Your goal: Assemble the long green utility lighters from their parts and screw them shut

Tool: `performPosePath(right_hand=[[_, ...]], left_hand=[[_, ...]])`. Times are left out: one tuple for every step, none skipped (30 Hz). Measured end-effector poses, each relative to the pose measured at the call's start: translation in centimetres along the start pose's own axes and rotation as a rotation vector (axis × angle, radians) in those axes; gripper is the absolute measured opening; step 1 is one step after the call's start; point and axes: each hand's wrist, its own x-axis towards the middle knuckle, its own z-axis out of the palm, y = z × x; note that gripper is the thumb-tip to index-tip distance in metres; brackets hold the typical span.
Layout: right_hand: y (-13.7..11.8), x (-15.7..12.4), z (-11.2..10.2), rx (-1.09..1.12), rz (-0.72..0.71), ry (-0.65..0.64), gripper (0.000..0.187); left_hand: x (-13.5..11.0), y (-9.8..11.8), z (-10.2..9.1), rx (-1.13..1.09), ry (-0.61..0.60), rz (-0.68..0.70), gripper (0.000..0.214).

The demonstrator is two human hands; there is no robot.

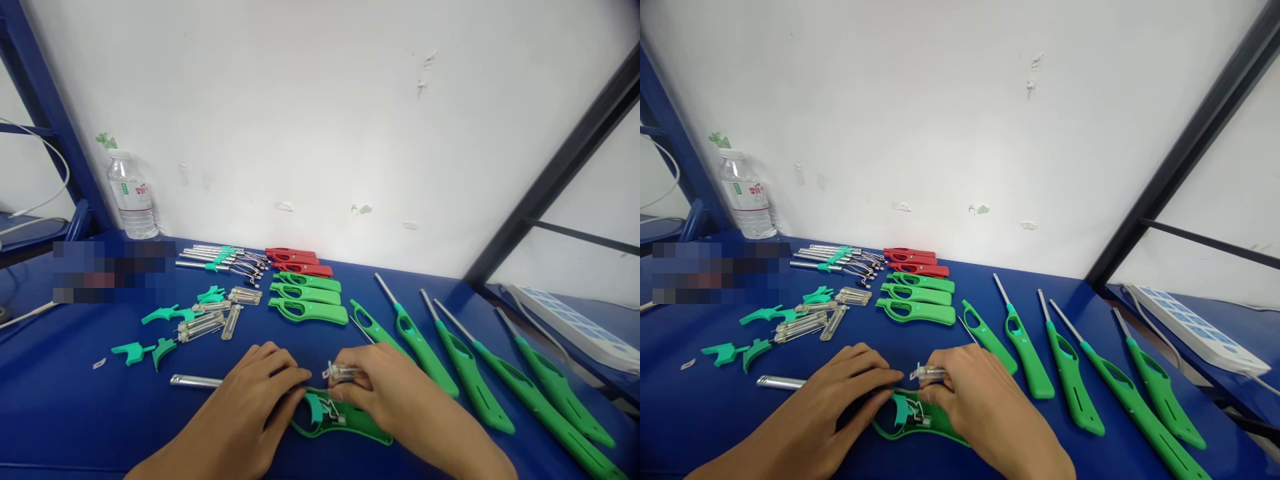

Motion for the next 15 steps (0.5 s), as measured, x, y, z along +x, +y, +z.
performPosePath(right_hand=[[0.0, 0.0, 0.0, -0.001, -0.008, 0.003, 0.032], [0.0, -0.1, 0.0, -0.003, -0.017, 0.012, 0.033], [-0.1, -0.1, -0.1, -0.005, -0.024, 0.026, 0.034], [-0.2, -0.3, -0.1, -0.006, -0.031, 0.043, 0.035], [-0.3, -0.4, -0.1, -0.002, -0.042, 0.060, 0.037], [-0.5, -0.5, -0.2, 0.007, -0.058, 0.073, 0.037], [-0.7, -0.7, -0.2, 0.021, -0.078, 0.077, 0.037], [-0.9, -0.8, -0.2, 0.036, -0.097, 0.072, 0.036], [-1.1, -0.8, -0.2, 0.050, -0.114, 0.063, 0.034], [-1.3, -0.9, -0.2, 0.059, -0.123, 0.051, 0.033], [-1.5, -0.9, -0.2, 0.062, -0.125, 0.043, 0.033], [-1.7, -0.9, -0.3, 0.058, -0.121, 0.042, 0.033], [-1.8, -0.9, -0.3, 0.046, -0.117, 0.047, 0.033], [-1.8, -1.0, -0.4, 0.033, -0.111, 0.059, 0.031], [-1.7, -1.1, -0.4, 0.020, -0.102, 0.074, 0.028]], left_hand=[[-0.1, 0.1, 0.2, -0.009, 0.011, -0.012, 0.034], [-0.2, 0.1, 0.4, -0.018, 0.018, -0.020, 0.034], [-0.2, 0.2, 0.5, -0.027, 0.025, -0.021, 0.034], [-0.3, 0.3, 0.6, -0.034, 0.026, -0.018, 0.033], [-0.3, 0.4, 0.6, -0.038, 0.031, -0.012, 0.033], [-0.2, 0.5, 0.5, -0.043, 0.041, 0.000, 0.035], [-0.1, 0.6, 0.4, -0.049, 0.048, 0.017, 0.036], [0.1, 0.7, 0.2, -0.056, 0.052, 0.037, 0.038], [0.2, 0.7, 0.0, -0.065, 0.062, 0.066, 0.038], [0.4, 0.8, -0.2, -0.073, 0.074, 0.097, 0.036], [0.6, 0.9, -0.4, -0.078, 0.093, 0.126, 0.035], [0.7, 0.9, -0.5, -0.079, 0.114, 0.151, 0.034], [0.8, 1.0, -0.6, -0.080, 0.140, 0.166, 0.034], [0.9, 1.0, -0.6, -0.083, 0.158, 0.174, 0.034], [1.0, 1.1, -0.7, -0.090, 0.170, 0.172, 0.034]])
